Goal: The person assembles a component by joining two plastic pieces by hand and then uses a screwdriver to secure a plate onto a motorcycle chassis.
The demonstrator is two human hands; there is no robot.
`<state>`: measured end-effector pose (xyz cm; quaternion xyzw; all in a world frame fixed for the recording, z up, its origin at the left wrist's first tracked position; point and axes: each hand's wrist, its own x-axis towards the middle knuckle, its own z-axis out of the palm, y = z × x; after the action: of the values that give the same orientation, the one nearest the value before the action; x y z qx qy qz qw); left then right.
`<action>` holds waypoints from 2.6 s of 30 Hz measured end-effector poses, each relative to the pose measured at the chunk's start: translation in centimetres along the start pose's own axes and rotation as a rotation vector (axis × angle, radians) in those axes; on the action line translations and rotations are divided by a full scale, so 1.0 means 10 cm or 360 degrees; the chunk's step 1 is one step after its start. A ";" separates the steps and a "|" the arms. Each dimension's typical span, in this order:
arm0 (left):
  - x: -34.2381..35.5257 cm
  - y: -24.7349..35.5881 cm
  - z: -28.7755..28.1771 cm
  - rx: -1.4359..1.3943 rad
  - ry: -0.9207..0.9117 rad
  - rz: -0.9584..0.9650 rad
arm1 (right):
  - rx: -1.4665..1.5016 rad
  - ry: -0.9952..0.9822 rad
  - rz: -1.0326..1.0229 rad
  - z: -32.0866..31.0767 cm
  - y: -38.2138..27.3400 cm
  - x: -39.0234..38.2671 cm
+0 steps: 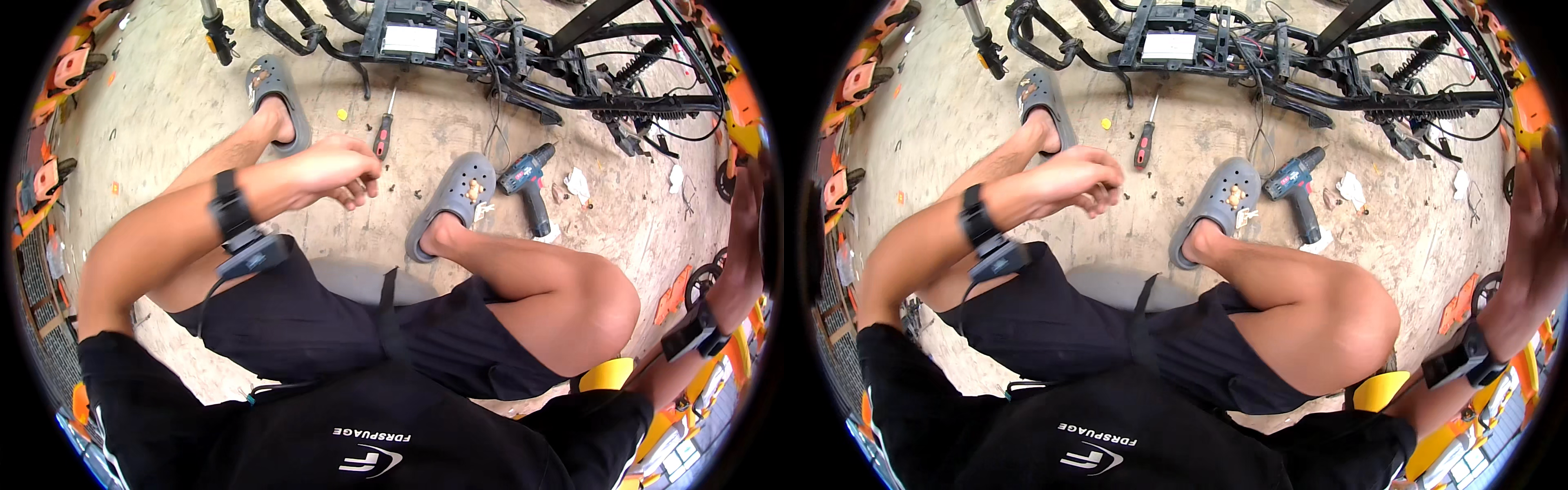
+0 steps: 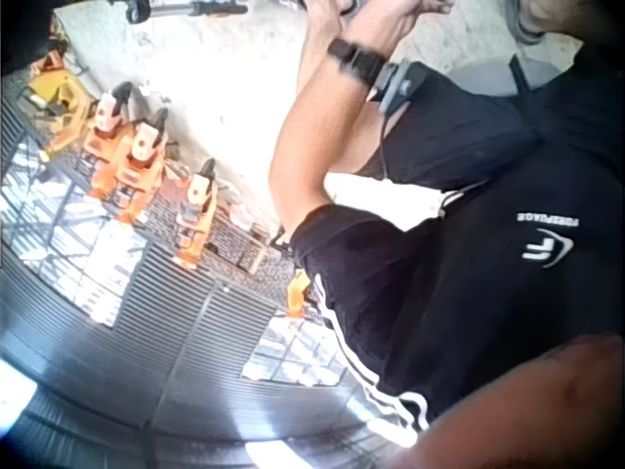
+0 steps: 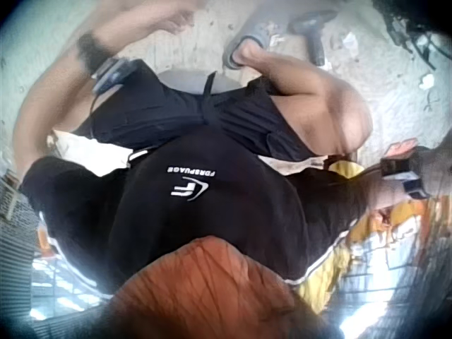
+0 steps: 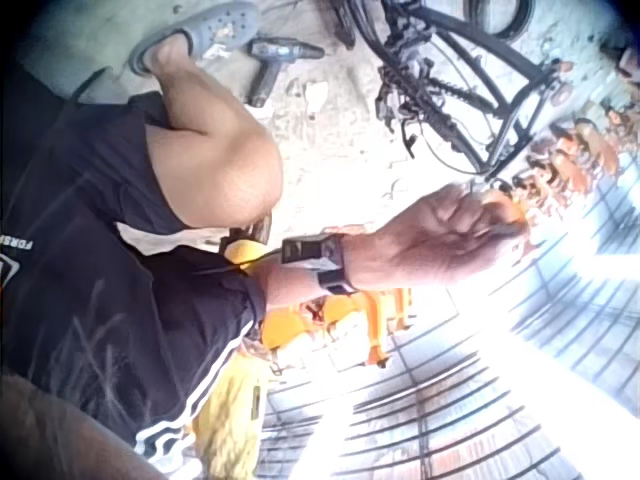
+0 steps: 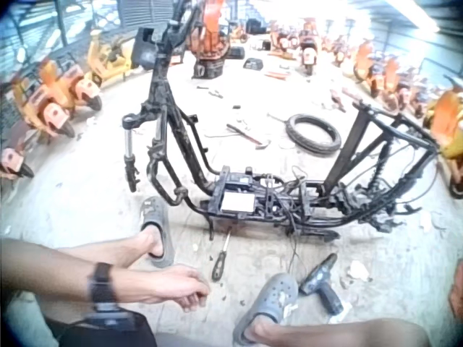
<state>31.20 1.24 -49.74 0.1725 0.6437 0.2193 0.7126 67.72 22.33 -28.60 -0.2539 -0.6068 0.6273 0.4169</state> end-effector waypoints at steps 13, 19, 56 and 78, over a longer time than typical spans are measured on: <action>1.67 -1.58 0.33 0.1470 0.0665 0.0574 | -0.1027 0.0466 0.1745 -0.32 3.12 -3.33; 1.67 -1.50 0.46 0.1476 0.0698 0.0472 | -0.1279 0.0418 0.1685 0.13 3.58 -3.48; -0.98 0.15 0.30 -0.1285 -0.0453 0.0617 | -0.2381 0.0553 0.0769 -0.40 4.40 -2.19; -1.51 -0.03 -0.55 -0.1455 0.0663 0.0925 | -0.2476 0.0596 0.0661 -0.40 4.56 -2.02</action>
<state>24.65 -7.25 -37.79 -0.0300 0.5364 0.6910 0.4836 71.85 11.56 -77.29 -0.6773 -0.7288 0.0397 0.0918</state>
